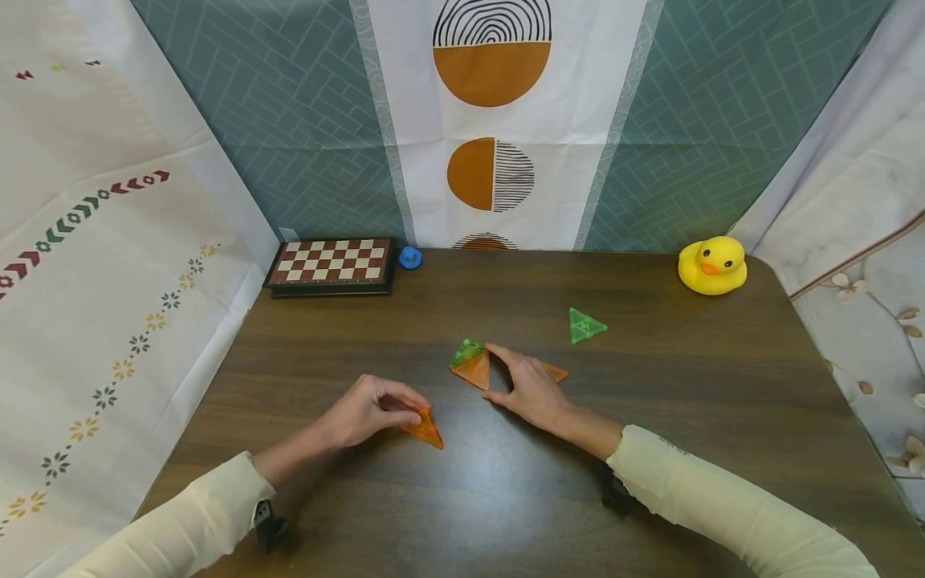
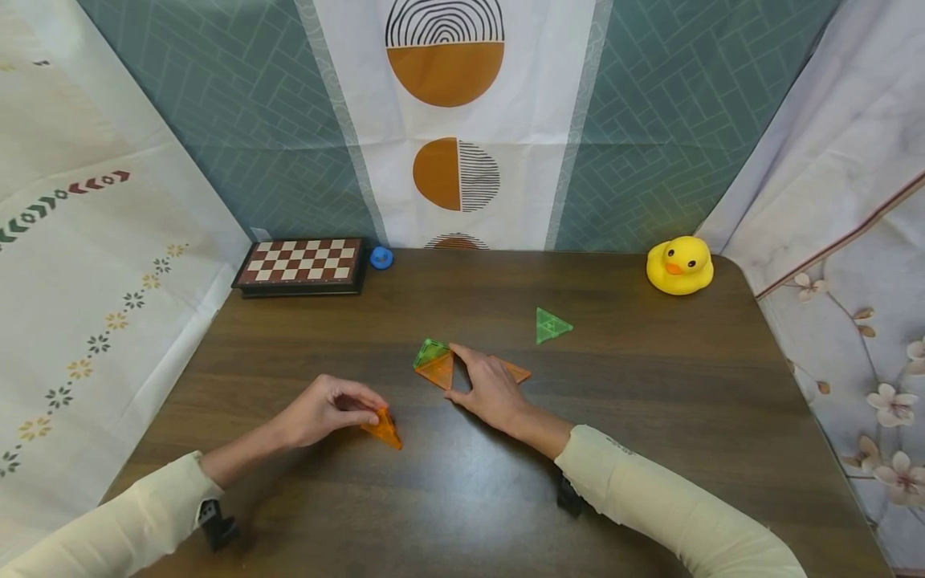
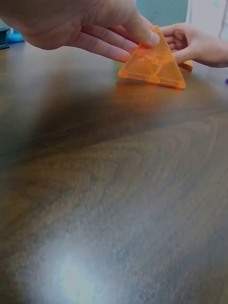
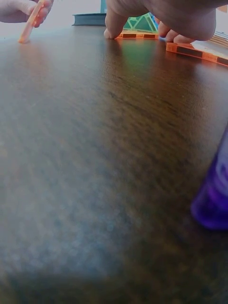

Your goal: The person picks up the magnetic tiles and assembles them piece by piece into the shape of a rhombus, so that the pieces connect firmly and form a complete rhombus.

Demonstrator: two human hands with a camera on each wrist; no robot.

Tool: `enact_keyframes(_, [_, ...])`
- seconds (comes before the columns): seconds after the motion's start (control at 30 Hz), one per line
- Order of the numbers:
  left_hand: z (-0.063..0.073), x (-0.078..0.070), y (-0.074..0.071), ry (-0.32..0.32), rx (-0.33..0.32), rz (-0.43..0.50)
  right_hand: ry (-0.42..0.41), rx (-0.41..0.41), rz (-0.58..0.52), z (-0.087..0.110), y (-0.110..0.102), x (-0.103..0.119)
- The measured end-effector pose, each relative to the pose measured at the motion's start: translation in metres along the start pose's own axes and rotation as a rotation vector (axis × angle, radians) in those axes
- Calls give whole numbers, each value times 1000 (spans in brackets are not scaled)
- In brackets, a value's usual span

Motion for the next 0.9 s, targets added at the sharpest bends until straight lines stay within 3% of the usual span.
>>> enact_keyframes(0.17, [-5,-4,-3,40,-16,-16,4,0,-1,0,-1,1])
enact_keyframes(0.6, [-30,-13,-9,36,-103,-122,5,2,6,0,0,1])
enact_keyframes(0.9, [-45,-8,-2,81,-149,-154,4,7,3,0,0,1])
Point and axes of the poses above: each hand's wrist, its own z-axis away from the middle knuckle, its own y-axis out of the palm, x = y × z, the point moved 4 cm from there along -z, towards the middle knuckle, and after that the axes turned 1 degree about z, right-handed, at the moved point
